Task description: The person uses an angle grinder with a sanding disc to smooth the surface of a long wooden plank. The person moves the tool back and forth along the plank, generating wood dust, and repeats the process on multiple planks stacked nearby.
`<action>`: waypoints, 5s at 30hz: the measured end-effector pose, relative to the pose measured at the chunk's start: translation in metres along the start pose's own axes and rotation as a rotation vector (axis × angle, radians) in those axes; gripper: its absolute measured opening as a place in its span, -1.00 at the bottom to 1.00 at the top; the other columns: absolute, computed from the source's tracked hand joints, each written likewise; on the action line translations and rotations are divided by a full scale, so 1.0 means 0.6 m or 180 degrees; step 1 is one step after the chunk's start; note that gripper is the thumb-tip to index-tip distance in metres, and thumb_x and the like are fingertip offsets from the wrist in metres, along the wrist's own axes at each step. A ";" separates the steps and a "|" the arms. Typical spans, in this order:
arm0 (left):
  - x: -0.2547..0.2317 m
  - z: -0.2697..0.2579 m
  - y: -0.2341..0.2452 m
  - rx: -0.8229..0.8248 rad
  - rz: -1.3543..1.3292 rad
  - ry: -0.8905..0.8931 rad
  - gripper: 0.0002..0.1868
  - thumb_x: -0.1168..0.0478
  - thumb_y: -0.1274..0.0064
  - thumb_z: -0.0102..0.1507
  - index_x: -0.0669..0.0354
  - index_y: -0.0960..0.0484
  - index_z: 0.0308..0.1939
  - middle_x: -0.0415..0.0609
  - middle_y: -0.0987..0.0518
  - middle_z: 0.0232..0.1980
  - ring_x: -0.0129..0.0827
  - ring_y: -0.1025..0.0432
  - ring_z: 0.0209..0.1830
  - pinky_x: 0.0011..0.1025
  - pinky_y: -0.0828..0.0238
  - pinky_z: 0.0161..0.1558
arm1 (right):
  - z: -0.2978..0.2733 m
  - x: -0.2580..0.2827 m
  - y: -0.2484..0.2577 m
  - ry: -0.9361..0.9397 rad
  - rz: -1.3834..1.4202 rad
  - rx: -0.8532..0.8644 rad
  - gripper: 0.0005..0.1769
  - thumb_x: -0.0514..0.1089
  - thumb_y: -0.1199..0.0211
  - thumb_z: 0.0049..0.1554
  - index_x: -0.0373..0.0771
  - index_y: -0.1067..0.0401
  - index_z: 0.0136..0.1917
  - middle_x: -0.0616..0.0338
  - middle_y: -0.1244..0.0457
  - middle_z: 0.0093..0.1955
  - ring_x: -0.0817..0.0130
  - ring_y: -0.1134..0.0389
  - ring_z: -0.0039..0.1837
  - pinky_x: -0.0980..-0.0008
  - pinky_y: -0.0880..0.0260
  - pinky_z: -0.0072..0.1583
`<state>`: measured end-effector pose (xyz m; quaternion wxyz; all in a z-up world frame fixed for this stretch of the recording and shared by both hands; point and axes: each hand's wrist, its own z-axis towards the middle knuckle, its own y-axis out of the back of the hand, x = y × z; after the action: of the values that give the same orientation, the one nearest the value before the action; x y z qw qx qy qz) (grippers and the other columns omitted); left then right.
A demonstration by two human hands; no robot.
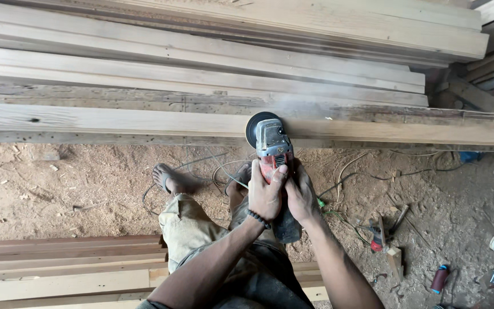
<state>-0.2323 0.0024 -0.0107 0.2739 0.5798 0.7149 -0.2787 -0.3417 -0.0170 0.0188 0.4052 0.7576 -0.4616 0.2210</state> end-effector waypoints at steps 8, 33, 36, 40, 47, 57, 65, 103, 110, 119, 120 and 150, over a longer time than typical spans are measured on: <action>0.007 -0.009 -0.120 0.0159 0.0057 0.0044 -0.39 -0.31 -0.14 0.15 0.07 -0.30 -0.12 0.48 -0.55 -0.22 0.38 -0.48 -0.05 0.11 -0.32 -0.05 | -0.003 -0.071 0.105 0.0057 0.0220 -0.0221 -0.44 0.08 0.10 0.26 -0.25 -0.27 0.40 -0.29 -0.28 0.26 -0.14 -0.29 0.35 -0.08 -0.26 0.31; -0.001 -0.010 -0.057 -0.0093 -0.0149 0.0160 -0.35 -0.35 -0.14 0.13 0.05 -0.35 -0.06 0.50 -0.56 -0.13 0.33 -0.46 0.07 0.07 -0.35 0.05 | 0.023 -0.054 0.053 0.0393 0.0246 0.0048 -0.56 0.08 0.06 0.31 -0.26 -0.38 0.24 -0.17 -0.33 0.09 0.11 -0.36 0.18 0.05 -0.34 0.22; -0.002 0.001 -0.005 -0.0375 -0.0269 0.0092 -0.36 -0.35 -0.10 0.16 0.09 -0.34 -0.08 0.52 -0.54 -0.13 0.33 -0.46 0.05 0.06 -0.32 0.03 | 0.033 0.002 0.004 0.0608 0.0166 0.0368 -0.57 0.09 0.05 0.31 -0.26 -0.37 0.20 -0.10 -0.32 0.01 0.16 -0.37 0.12 0.08 -0.37 0.16; -0.015 0.013 0.066 -0.0639 -0.0349 0.0066 -0.35 -0.38 -0.09 0.16 0.07 -0.36 -0.07 0.49 -0.54 -0.08 0.33 -0.44 0.09 0.05 -0.31 0.06 | 0.052 0.040 -0.065 0.0650 0.0032 0.0665 -0.50 0.14 0.05 0.29 -0.31 -0.36 0.22 -0.20 -0.32 0.01 0.04 -0.38 0.08 0.03 -0.36 0.10; -0.005 0.017 0.039 -0.0738 -0.0538 -0.0042 -0.34 -0.37 -0.10 0.15 0.10 -0.38 -0.07 0.50 -0.53 -0.12 0.34 -0.45 0.07 0.06 -0.31 0.05 | 0.061 0.042 -0.041 0.0782 -0.0129 0.0692 -0.51 0.08 0.06 0.26 -0.35 -0.33 0.23 -0.27 -0.31 0.00 -0.03 -0.39 0.10 -0.01 -0.36 0.08; 0.018 -0.006 -0.211 -0.0201 -0.0261 0.0044 -0.36 -0.32 -0.12 0.16 0.10 -0.31 -0.08 0.54 -0.54 -0.12 0.41 -0.45 0.07 0.13 -0.32 0.05 | 0.055 -0.109 0.196 0.0633 0.0026 0.0333 -0.52 0.07 0.09 0.28 -0.31 -0.36 0.25 -0.25 -0.31 0.07 0.02 -0.35 0.20 0.01 -0.35 0.19; 0.039 -0.017 -0.402 -0.0026 -0.0106 0.0019 -0.35 -0.35 -0.11 0.16 0.09 -0.29 -0.10 0.55 -0.52 -0.17 0.42 -0.46 0.02 0.13 -0.34 -0.01 | 0.048 -0.196 0.366 0.0384 0.0158 0.0140 -0.45 0.13 0.08 0.29 -0.27 -0.30 0.35 -0.24 -0.31 0.14 -0.03 -0.35 0.25 -0.01 -0.32 0.25; 0.029 -0.011 -0.375 -0.0307 -0.0258 0.0052 -0.35 -0.36 -0.11 0.14 0.08 -0.34 -0.08 0.54 -0.53 -0.09 0.36 -0.44 0.11 0.10 -0.34 0.06 | 0.064 -0.147 0.335 0.0595 0.0278 0.0348 -0.48 0.12 0.07 0.30 -0.31 -0.34 0.29 -0.16 -0.32 0.12 0.16 -0.33 0.19 0.03 -0.33 0.22; 0.049 0.002 -0.304 -0.0729 -0.0347 0.0032 -0.35 -0.37 -0.10 0.13 0.06 -0.37 -0.06 0.50 -0.56 -0.06 0.34 -0.44 0.12 0.08 -0.32 0.09 | 0.065 -0.103 0.274 0.0698 0.0167 0.0764 -0.46 0.16 0.07 0.30 -0.31 -0.31 0.28 -0.20 -0.33 0.05 0.01 -0.40 0.15 0.02 -0.38 0.12; 0.076 -0.018 -0.497 -0.0242 -0.0134 0.0100 -0.37 -0.34 -0.12 0.16 0.08 -0.34 -0.08 0.50 -0.54 -0.07 0.38 -0.43 0.11 0.13 -0.34 0.09 | 0.057 -0.225 0.451 0.0452 0.0115 0.0300 -0.49 0.15 0.07 0.28 -0.31 -0.33 0.22 -0.24 -0.32 0.00 0.00 -0.39 0.09 0.00 -0.36 0.08; 0.083 -0.019 -0.523 -0.0206 -0.0081 0.0111 -0.38 -0.33 -0.12 0.16 0.07 -0.34 -0.09 0.51 -0.54 -0.07 0.38 -0.43 0.10 0.14 -0.34 0.09 | 0.058 -0.248 0.475 0.0441 0.0109 0.0277 -0.48 0.17 0.07 0.27 -0.30 -0.34 0.21 -0.26 -0.33 0.00 -0.02 -0.39 0.10 -0.03 -0.35 0.07; 0.084 -0.053 -1.010 0.0852 0.0577 0.0299 -0.29 -0.40 -0.11 0.08 0.06 -0.28 -0.09 0.46 -0.57 -0.09 0.31 -0.46 0.12 0.09 -0.36 0.15 | 0.046 -0.528 0.907 -0.0183 0.0167 -0.0922 -0.51 0.10 0.14 0.35 -0.24 -0.31 0.34 -0.32 -0.25 0.25 -0.19 -0.25 0.35 -0.08 -0.20 0.34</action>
<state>-0.8385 -0.0455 0.0245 0.1844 0.6856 0.6282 -0.3182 -0.9716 -0.0084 0.0009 0.4910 0.6849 -0.5197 0.1408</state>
